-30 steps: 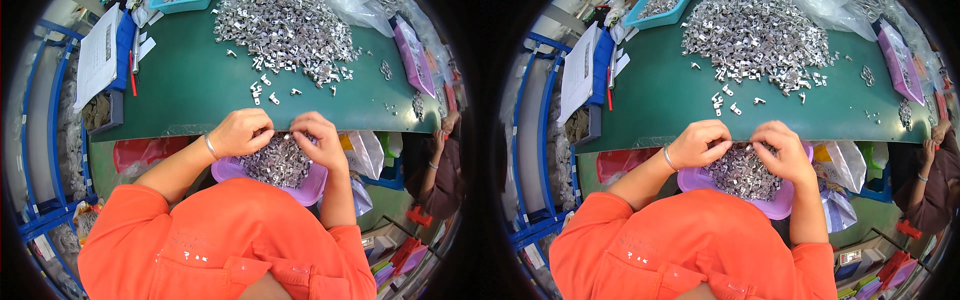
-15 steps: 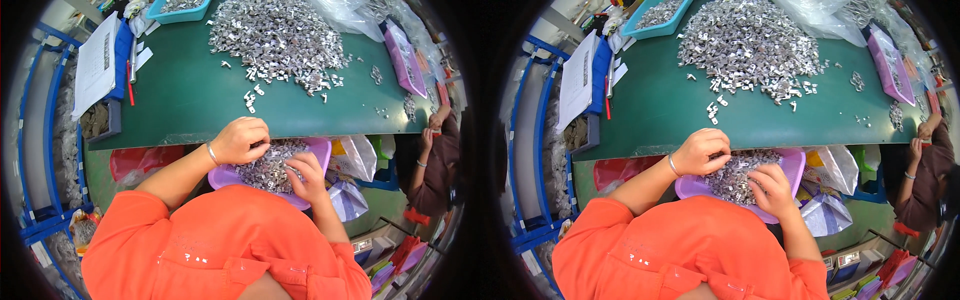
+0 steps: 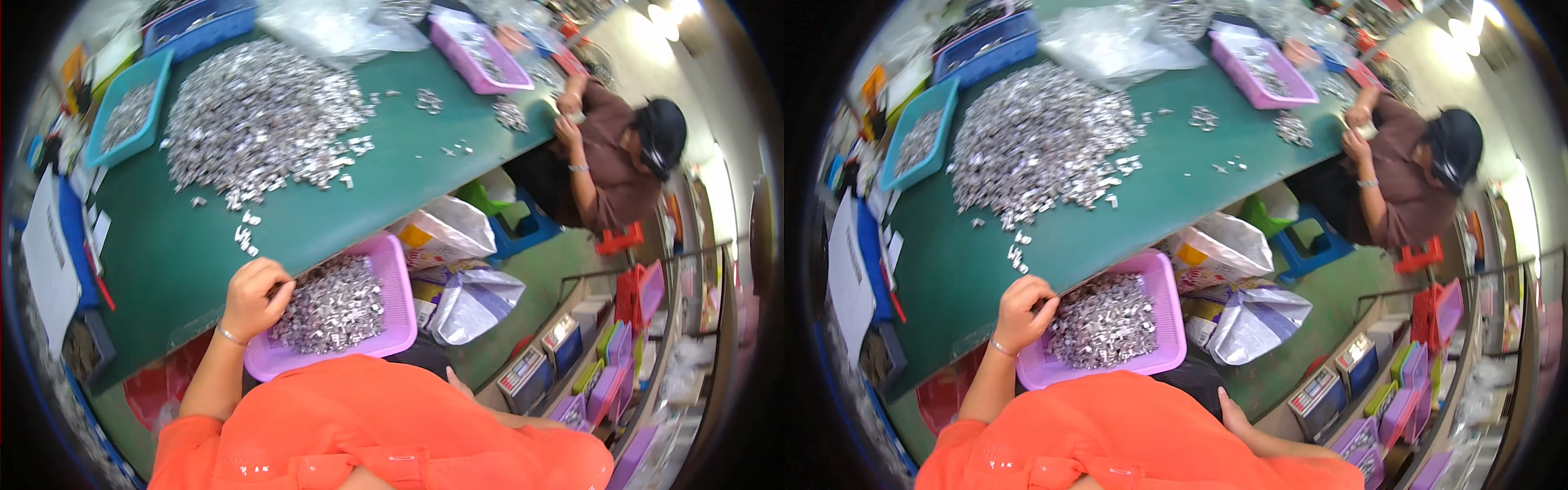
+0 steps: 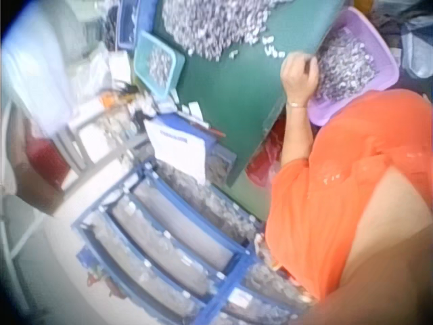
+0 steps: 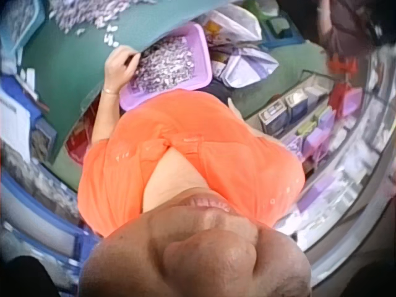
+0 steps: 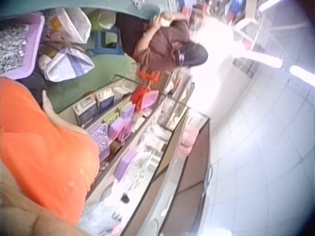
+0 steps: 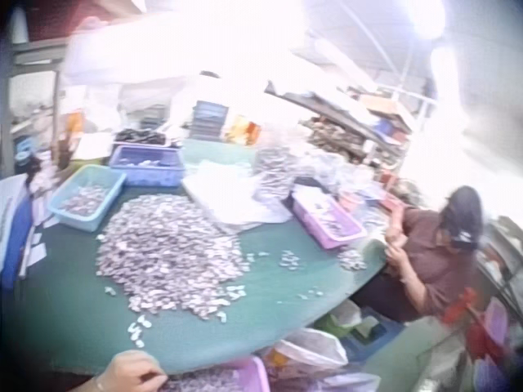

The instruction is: The person sits at a green workbench and repeatedly picks up small silver metal clips from a large pile. They join two clips together by hand and place the assembled pair into a purple basket. The process is continuous and repetitive throughout the clip.

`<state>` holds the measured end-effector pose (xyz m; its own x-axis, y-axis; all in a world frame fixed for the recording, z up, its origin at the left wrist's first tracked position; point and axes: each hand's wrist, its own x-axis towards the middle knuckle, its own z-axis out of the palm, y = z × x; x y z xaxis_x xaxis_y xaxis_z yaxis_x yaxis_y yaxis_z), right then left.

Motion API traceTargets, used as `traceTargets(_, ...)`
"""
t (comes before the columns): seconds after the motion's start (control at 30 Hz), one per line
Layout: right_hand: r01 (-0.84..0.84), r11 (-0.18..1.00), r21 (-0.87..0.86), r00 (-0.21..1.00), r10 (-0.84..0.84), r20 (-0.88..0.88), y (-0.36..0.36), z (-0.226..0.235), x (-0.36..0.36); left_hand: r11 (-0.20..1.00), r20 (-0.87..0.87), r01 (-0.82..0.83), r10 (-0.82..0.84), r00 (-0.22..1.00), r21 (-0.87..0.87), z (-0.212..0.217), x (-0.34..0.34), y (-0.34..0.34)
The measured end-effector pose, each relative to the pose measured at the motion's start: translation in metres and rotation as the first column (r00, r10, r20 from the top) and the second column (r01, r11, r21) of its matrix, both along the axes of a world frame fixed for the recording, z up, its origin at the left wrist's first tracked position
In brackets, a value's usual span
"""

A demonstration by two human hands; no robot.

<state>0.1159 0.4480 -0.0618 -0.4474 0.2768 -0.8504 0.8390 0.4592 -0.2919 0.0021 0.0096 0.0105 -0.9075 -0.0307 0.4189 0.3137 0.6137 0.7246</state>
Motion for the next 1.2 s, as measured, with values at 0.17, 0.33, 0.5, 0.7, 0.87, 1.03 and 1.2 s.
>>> traceTargets(0.17, 0.121, 0.992, 0.04, 0.974, -0.111, -0.199, -0.022, -0.013, 0.029, 1.0, 0.043, -0.02, 0.021, 0.999, -0.018, 0.0, 0.005, 0.0)
traceTargets(0.33, 0.083, 0.995, 0.059, 0.959, -0.064, -0.276, -0.024, -0.015, 0.032, 1.0, 0.023, 0.001, -0.001, 1.0, -0.006, -0.001, 0.002, 0.002)
traceTargets(0.5, 0.101, 0.995, 0.025, 0.964, -0.092, -0.249, -0.027, -0.003, 0.028, 0.999, 0.02, 0.021, -0.02, 1.0, -0.024, -0.001, 0.0, 0.004)
traceTargets(0.7, -0.035, 0.997, 0.062, 0.937, 0.054, -0.344, -0.009, -0.018, 0.028, 0.999, 0.038, 0.016, -0.017, 0.999, 0.029, -0.003, 0.002, 0.0)
traceTargets(0.87, -0.152, 0.971, 0.187, 0.562, 0.24, -0.792, -0.025, 0.022, -0.076, 0.922, -0.042, -0.381, 0.384, 0.922, 0.068, -0.007, 0.003, -0.017)
traceTargets(1.03, -0.704, 0.596, 0.385, -0.165, 0.39, -0.906, -0.196, 0.08, -0.199, 0.854, -0.076, -0.437, 0.435, 0.897, -0.282, -0.014, -0.004, -0.027)
traceTargets(1.2, -0.813, 0.264, 0.52, -0.466, 0.241, -0.851, -0.333, 0.07, -0.235, 0.912, 0.131, -0.402, 0.39, 0.912, 0.082, -0.013, 0.008, -0.02)
